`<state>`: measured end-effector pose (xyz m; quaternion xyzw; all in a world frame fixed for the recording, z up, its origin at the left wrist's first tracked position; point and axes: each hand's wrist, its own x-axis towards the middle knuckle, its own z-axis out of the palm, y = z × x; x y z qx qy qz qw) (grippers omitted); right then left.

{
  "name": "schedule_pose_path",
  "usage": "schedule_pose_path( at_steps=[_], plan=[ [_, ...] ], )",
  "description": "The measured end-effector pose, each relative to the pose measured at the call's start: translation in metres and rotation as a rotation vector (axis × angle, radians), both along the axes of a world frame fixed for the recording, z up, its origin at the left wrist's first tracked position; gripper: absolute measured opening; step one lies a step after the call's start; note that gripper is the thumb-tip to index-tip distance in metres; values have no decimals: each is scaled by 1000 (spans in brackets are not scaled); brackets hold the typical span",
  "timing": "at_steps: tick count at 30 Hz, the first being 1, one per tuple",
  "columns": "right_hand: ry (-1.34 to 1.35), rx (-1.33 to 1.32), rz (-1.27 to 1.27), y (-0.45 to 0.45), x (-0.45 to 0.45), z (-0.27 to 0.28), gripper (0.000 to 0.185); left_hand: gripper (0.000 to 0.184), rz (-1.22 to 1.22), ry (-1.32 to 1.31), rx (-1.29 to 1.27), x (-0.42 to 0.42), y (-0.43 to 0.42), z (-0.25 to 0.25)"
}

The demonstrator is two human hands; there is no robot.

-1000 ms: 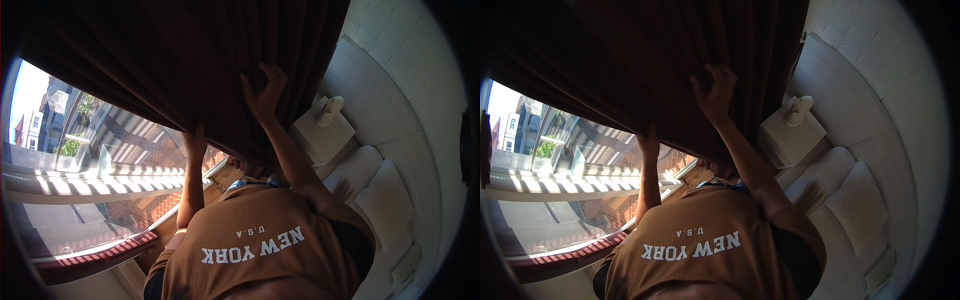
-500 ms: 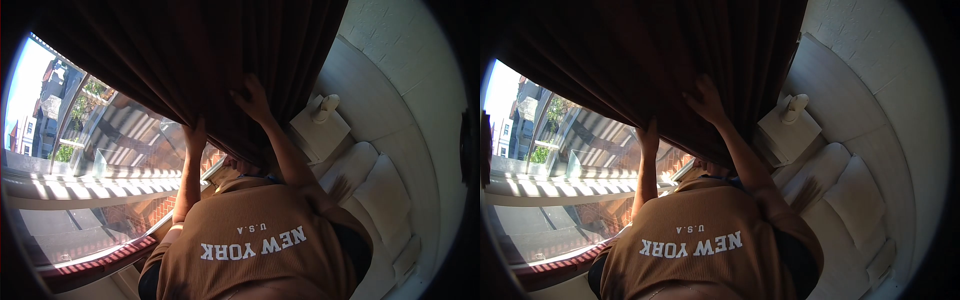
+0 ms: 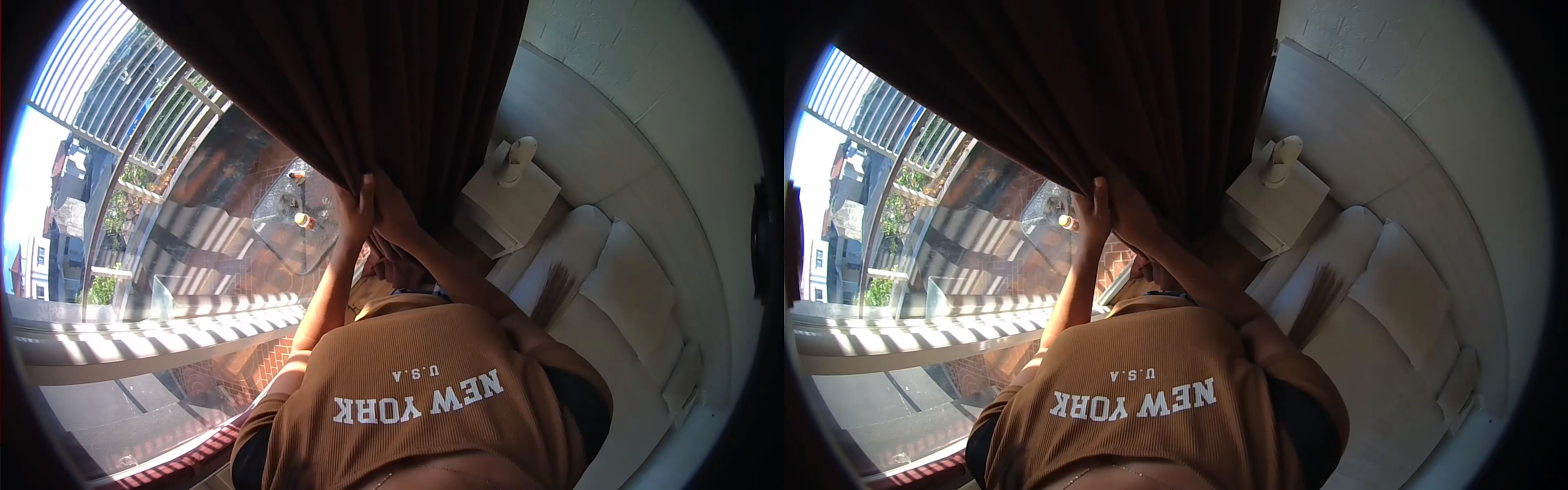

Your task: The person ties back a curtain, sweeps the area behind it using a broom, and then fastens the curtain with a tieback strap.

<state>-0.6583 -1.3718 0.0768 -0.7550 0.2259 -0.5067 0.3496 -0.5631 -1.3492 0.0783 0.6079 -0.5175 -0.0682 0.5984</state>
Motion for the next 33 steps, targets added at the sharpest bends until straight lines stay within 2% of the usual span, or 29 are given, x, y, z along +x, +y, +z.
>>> schedule_pose_path(
  at_steps=[2,5,8,11,14,17,20,23,26,29,33],
  plan=[
    [162,19,23,6,-6,-4,49,41,-16,-43,-19,-5,4,4],
    [79,-94,65,-1,-16,-3,54,35,-142,25,-24,-8,5,20],
    [128,-289,-67,-27,-43,-6,57,29,-40,110,-148,1,-8,-9],
    [-85,-1,-408,-50,-64,10,64,28,13,102,-117,0,-8,-10],
    [-168,84,-271,-101,-70,11,76,30,48,106,-92,-4,-12,-9],
    [-115,73,-185,-128,-64,28,82,34,73,80,-80,-9,-21,-11],
    [-49,63,-53,-154,-57,12,79,38,165,68,-72,-22,-37,-12],
    [24,-83,-4,-157,-63,21,63,41,310,47,-61,-42,-60,-17],
    [19,-152,84,-165,-62,5,41,44,339,22,-67,-60,-85,-10],
    [98,-444,8,-183,-65,-4,30,42,306,147,-12,-73,-103,-4],
    [-11,-156,232,-187,-70,-3,30,43,272,243,-24,-71,-112,-5]
  ],
)
